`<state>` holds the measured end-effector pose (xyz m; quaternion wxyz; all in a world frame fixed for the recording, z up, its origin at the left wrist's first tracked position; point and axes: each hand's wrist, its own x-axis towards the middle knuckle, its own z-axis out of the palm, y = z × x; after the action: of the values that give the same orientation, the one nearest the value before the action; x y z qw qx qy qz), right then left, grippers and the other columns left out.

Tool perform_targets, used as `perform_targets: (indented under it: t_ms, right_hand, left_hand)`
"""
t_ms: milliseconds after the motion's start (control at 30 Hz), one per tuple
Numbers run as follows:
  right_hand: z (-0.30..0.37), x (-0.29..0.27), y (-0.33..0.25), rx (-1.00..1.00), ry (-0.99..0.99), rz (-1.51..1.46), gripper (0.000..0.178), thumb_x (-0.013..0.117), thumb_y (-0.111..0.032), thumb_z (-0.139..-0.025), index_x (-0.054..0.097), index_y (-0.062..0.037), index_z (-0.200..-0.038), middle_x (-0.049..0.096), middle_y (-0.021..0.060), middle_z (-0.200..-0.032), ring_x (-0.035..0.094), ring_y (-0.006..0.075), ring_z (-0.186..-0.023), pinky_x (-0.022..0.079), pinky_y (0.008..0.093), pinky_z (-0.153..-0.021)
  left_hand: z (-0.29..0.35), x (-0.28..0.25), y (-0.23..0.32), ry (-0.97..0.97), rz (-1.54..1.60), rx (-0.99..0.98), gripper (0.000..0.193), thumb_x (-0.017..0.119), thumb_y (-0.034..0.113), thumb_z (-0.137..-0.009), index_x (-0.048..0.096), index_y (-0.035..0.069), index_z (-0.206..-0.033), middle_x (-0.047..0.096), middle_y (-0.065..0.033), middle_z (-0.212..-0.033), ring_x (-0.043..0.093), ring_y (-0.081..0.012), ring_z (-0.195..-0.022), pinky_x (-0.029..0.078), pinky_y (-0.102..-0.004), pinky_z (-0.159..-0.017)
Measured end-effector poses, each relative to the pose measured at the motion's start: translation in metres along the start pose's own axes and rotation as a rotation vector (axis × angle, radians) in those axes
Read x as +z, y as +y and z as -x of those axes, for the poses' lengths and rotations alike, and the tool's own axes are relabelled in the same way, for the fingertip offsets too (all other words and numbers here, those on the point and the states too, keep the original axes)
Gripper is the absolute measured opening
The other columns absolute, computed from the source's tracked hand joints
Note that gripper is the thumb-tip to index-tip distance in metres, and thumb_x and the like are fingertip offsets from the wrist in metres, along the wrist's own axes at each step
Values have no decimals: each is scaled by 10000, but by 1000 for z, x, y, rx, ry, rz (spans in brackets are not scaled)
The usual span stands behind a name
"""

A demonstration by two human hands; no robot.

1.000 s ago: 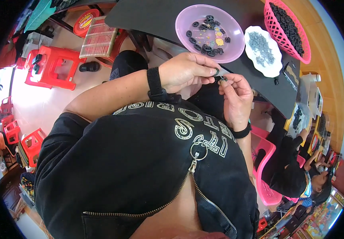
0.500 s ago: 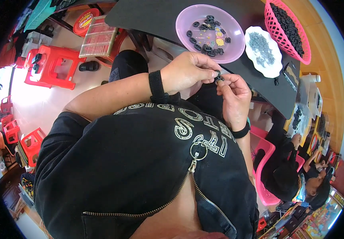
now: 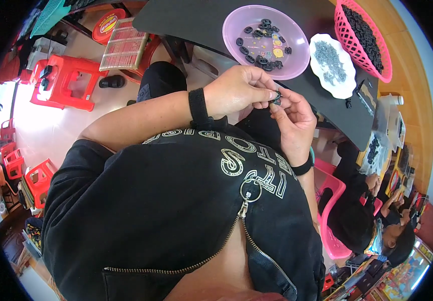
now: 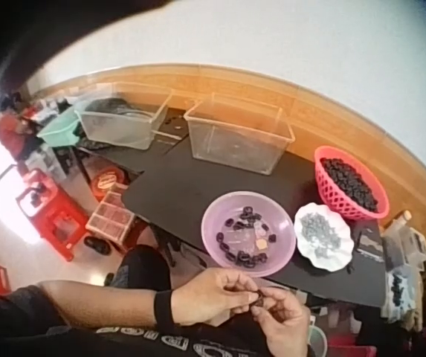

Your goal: The person sorts small black plastic or rubber manufacturing components by hand, transferring them from a pink bowl into a small white dish.

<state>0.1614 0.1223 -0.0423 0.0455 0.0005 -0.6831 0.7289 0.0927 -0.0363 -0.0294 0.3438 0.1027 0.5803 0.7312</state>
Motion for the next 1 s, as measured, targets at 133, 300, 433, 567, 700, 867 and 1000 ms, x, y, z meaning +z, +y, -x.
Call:
perform_targets:
  t_ms: [133, 300, 433, 567, 700, 867, 1000]
  right_hand:
    - [2, -4, 3, 0, -24, -1, 314, 593, 91, -798, 545, 2, -1094, 604, 9, -846, 560, 53, -769, 450, 176, -690]
    - [3, -2, -4, 7, -36, 16, 299, 605, 89, -791, 551, 1, -1072, 597, 3, -843, 559, 52, -765, 451, 177, -696]
    - [4, -4, -3, 11, -33, 37, 297, 614, 83, -786, 550, -5, -1062, 591, 0, -838, 554, 50, -753, 452, 176, -692]
    - [6, -6, -2, 1, -50, 31, 298, 627, 76, -778, 550, -11, -1052, 578, -3, -837, 547, 48, -748, 450, 176, -681]
    - [6, -6, -2, -6, -58, 60, 294, 631, 74, -775, 551, -13, -1044, 570, -4, -836, 542, 48, -742, 448, 176, -672]
    - [7, -5, -2, -12, -44, 60, 289, 628, 74, -777, 549, -12, -1042, 575, -3, -832, 545, 51, -742, 449, 179, -674]
    - [7, -2, -4, -8, -37, 46, 283, 624, 75, -780, 548, -10, -1039, 580, 0, -832, 553, 55, -751, 452, 183, -683]
  left_hand:
    - [1, -3, 1, -70, 9, -6, 143, 596, 97, -850, 605, 12, -965, 588, -1, -766, 534, -46, -667, 434, -160, -558]
    - [2, -1, 4, -51, 12, -64, 145, 588, 104, -859, 620, 6, -962, 597, -3, -764, 535, -49, -657, 445, -164, -575]
    - [1, -3, 1, -66, 16, -57, 153, 585, 111, -864, 625, 0, -961, 605, -11, -765, 542, -56, -661, 452, -171, -589]
    - [1, -5, 1, -91, -14, -63, 159, 585, 121, -866, 628, -6, -951, 613, -22, -769, 552, -63, -664, 459, -178, -604]
    - [1, -5, 0, -108, 25, -71, 163, 580, 128, -871, 625, -3, -957, 614, -26, -769, 555, -67, -662, 463, -180, -604]
    - [0, -5, -1, -102, 75, -94, 157, 574, 135, -877, 618, 3, -949, 609, -22, -766, 554, -63, -657, 465, -173, -595]
    - [1, -5, -1, -114, 97, -97, 141, 572, 135, -879, 615, 9, -926, 608, -21, -762, 554, -59, -651, 465, -167, -585]
